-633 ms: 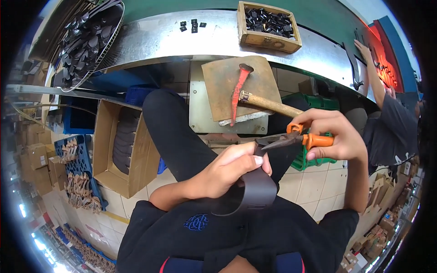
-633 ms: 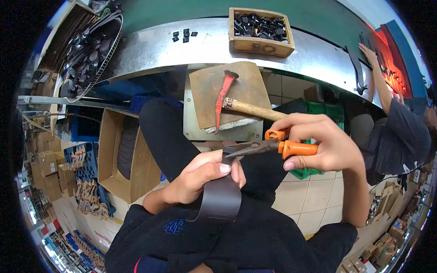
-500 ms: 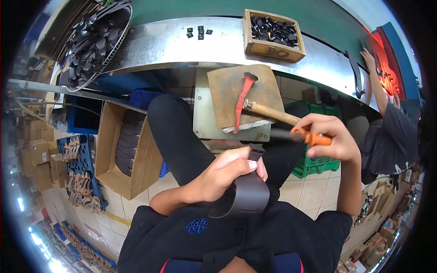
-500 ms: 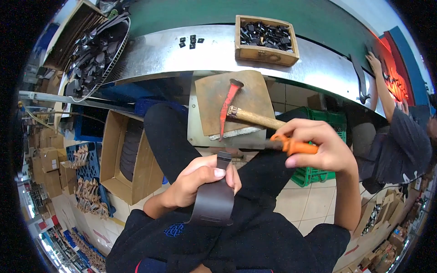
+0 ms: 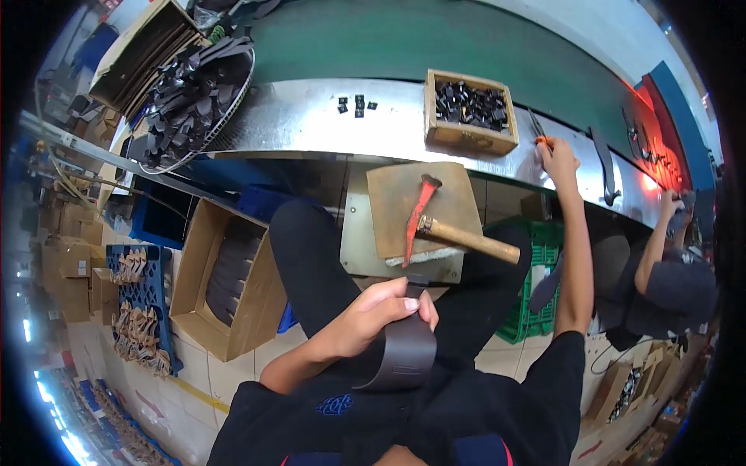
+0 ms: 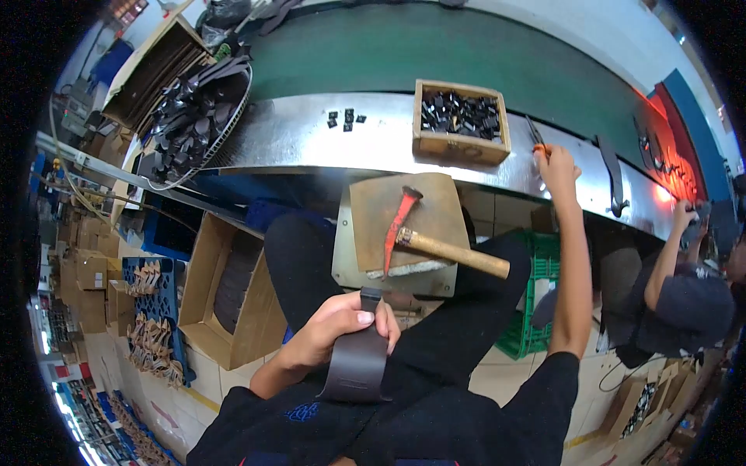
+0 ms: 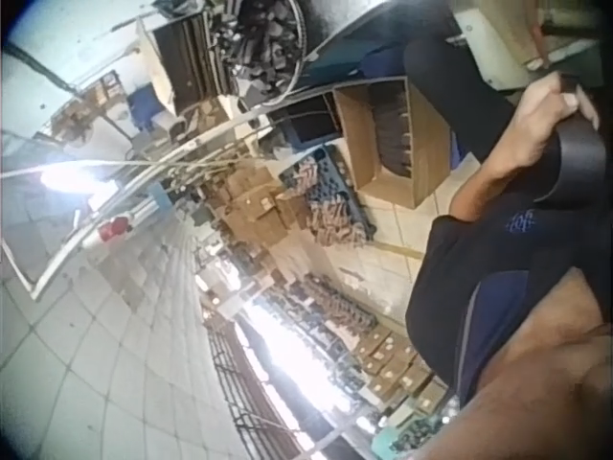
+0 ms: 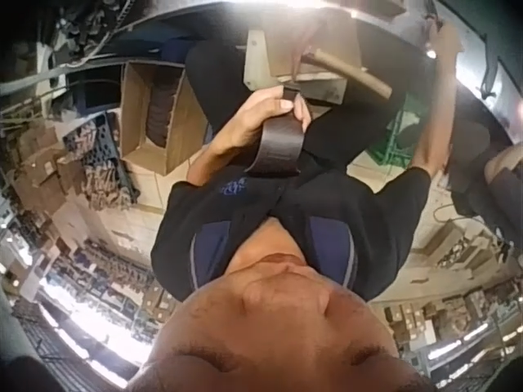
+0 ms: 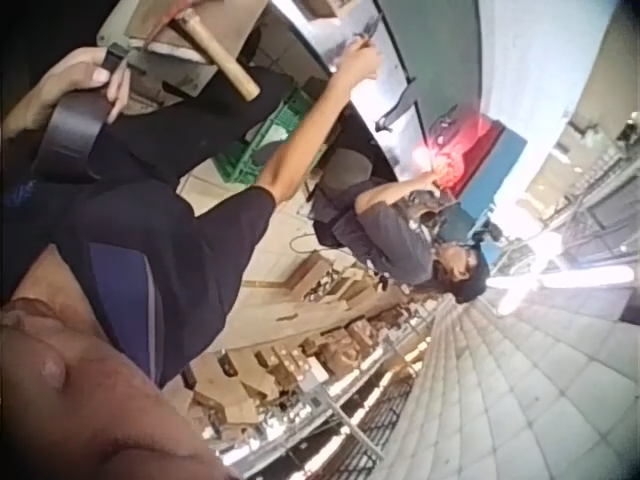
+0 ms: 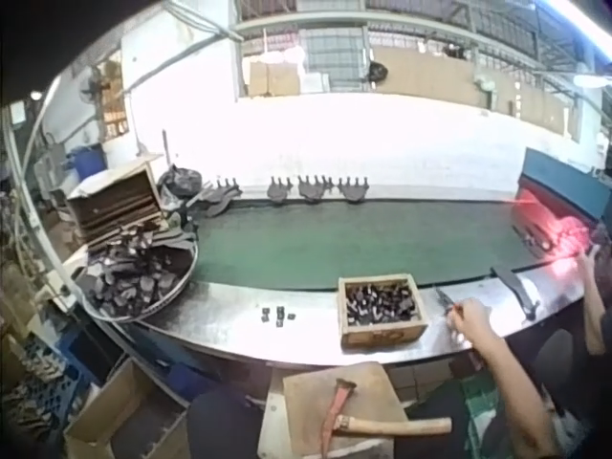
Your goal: Manually assemble and fasten metal components onto shoe parts using tools.
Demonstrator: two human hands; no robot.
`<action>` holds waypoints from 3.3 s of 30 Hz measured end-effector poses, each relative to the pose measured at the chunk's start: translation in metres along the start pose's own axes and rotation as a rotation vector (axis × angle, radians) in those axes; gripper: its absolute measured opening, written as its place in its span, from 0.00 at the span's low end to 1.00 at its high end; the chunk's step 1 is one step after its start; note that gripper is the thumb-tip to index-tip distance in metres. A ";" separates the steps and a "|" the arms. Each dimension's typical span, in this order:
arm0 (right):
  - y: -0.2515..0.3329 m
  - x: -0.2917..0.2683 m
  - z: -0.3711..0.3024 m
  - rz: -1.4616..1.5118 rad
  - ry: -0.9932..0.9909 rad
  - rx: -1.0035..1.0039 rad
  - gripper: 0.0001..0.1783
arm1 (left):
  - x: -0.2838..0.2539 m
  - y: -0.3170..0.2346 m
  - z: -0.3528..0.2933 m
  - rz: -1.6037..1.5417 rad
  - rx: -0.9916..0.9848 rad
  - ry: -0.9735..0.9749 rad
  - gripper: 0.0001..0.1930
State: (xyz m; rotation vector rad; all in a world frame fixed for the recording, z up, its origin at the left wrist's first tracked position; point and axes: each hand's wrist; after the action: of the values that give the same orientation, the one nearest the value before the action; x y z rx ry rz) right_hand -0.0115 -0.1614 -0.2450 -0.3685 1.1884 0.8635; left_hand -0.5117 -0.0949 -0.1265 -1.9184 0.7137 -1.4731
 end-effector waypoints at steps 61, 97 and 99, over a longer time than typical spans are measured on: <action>0.142 -0.087 -0.290 1.351 0.422 0.805 0.19 | -0.356 -0.418 -0.055 1.496 0.650 -1.993 0.27; 0.098 -0.071 -0.313 1.737 0.239 0.877 0.15 | 0.145 0.146 0.569 1.673 0.698 0.196 0.18; 0.088 -0.051 -0.319 1.751 0.229 0.877 0.15 | 0.146 0.072 0.536 1.879 0.791 0.310 0.14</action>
State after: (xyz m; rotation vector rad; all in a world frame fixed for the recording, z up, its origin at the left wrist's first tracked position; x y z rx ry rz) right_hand -0.2911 -0.3375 -0.2983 1.5721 1.8606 1.5718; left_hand 0.0390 -0.1735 -0.1907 0.0223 1.2058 -0.4938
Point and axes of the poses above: each hand's wrist, its own z-axis towards the middle knuckle, its own x-axis out of the palm, y = z × x
